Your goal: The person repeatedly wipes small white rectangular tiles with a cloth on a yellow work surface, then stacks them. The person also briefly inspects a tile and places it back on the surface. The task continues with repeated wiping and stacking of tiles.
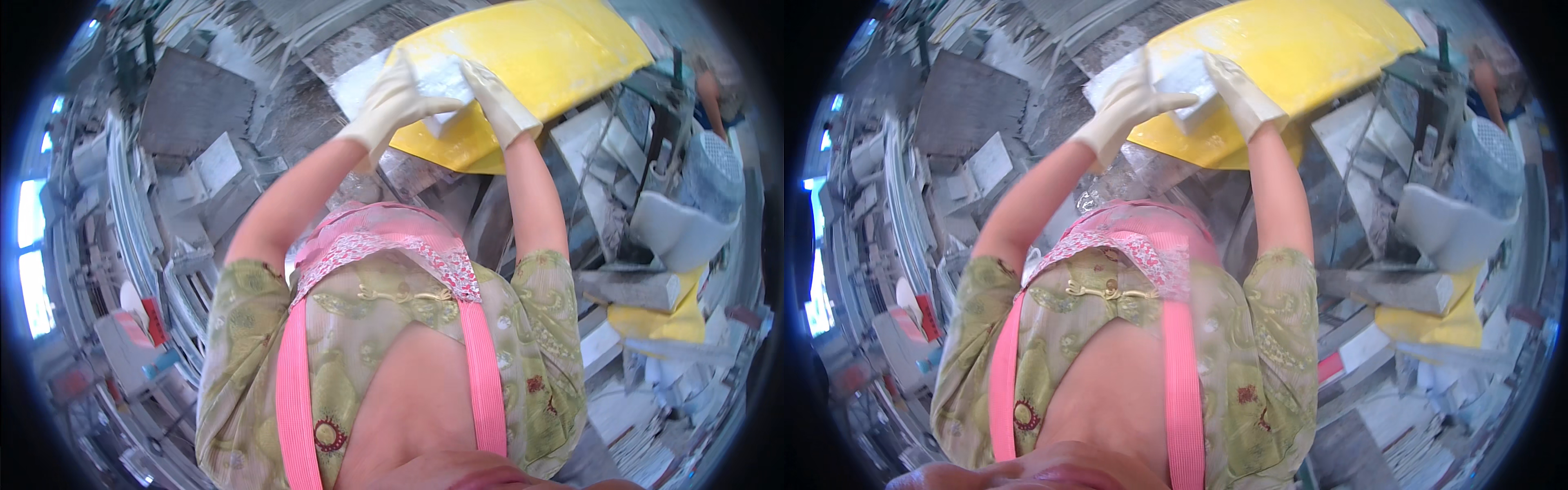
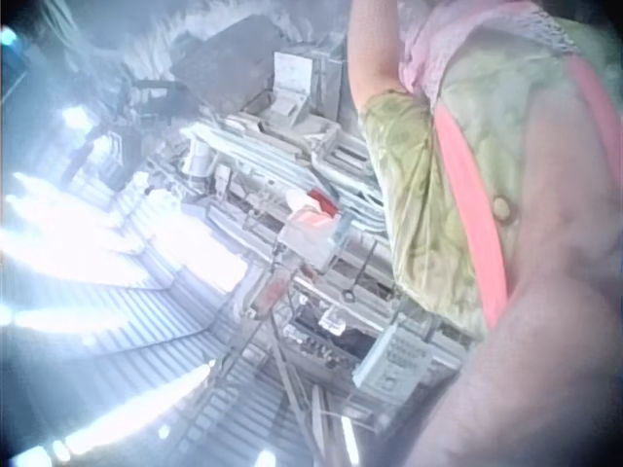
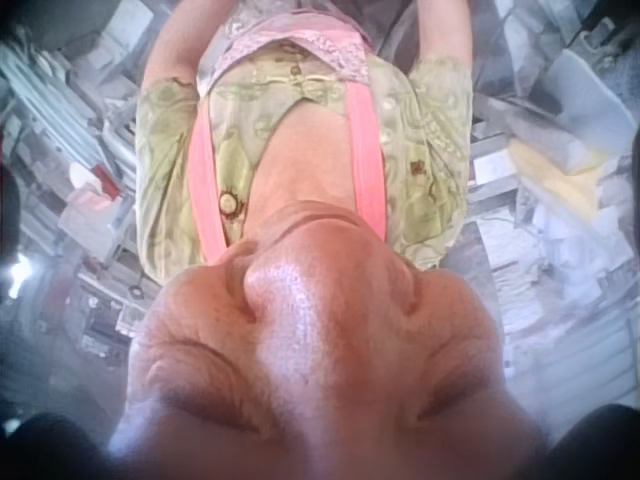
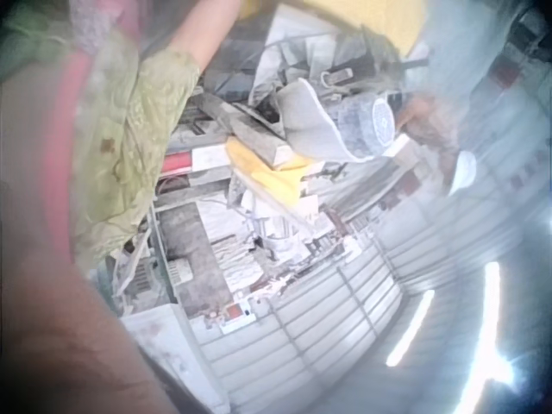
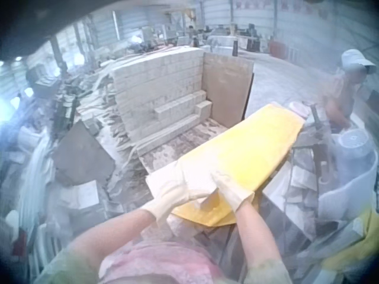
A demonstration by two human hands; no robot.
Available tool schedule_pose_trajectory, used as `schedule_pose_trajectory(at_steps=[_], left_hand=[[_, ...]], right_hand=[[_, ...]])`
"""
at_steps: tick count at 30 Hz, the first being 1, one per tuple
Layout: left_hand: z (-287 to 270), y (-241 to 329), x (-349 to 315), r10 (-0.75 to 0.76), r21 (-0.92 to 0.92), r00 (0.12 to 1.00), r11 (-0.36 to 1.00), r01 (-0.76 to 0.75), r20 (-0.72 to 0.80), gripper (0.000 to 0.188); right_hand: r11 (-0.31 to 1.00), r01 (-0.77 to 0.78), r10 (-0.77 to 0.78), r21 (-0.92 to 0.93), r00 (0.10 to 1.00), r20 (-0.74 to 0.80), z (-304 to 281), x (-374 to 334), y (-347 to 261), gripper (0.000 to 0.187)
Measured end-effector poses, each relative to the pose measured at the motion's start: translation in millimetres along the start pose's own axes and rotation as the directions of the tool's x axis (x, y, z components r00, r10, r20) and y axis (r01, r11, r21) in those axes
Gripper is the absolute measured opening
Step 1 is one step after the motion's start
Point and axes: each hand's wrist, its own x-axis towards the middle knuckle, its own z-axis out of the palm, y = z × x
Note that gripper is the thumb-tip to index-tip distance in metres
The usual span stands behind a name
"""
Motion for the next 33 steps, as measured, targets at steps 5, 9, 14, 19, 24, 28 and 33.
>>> schedule_pose_trajectory(at_steps=[5, 9, 14, 19, 24, 28, 33], left_hand=[[8.9, 38.2, 39.1, 0.047, 0.464, 0.983, 0.877, -0.124, 0.175, 0.094], [30.1, 48.1, 40.5, -0.014, 0.447, 0.998, 0.894, -0.018, 0.068, 0.059], [14.5, 44.6, 22.1, 0.000, 0.194, 0.995, 0.981, -0.020, 0.101, 0.039], [-18.3, 9.6, 27.3, -0.020, 0.017, 0.980, 1.000, 0.017, 0.198, 0.059], [-57.7, -101.7, 43.7, 0.183, -0.657, 0.950, 0.754, 0.029, 0.252, 0.059], [-113.5, -217.3, 72.9, 0.138, -0.885, 0.943, 0.408, 0.226, 0.304, 0.054], [-207.9, -369.0, 96.6, -0.077, -0.785, 0.994, 0.610, 0.109, 0.078, 0.046]], right_hand=[[0.996, -0.054, 0.058, 0.066, 0.997, -0.052, 1.8, -0.4, -6.3, 0.055], [0.959, -0.125, 0.154, 0.252, 0.984, -0.095, 5.1, -3.6, -23.1, 0.053], [0.954, -0.163, 0.202, 0.252, 0.969, -0.141, 6.9, -6.8, -41.4, 0.052], [0.916, -0.068, 0.239, 0.395, 0.884, -0.403, 20.1, -10.5, -56.2, 0.045], [0.851, -0.097, 0.410, 0.516, 0.736, -0.538, 54.2, -33.8, -84.0, 0.048], [0.842, -0.180, 0.494, 0.508, 0.633, -0.596, 101.0, -26.7, -120.3, 0.046], [0.856, -0.224, 0.495, 0.465, 0.611, -0.617, 152.7, 54.9, -158.9, 0.044]])
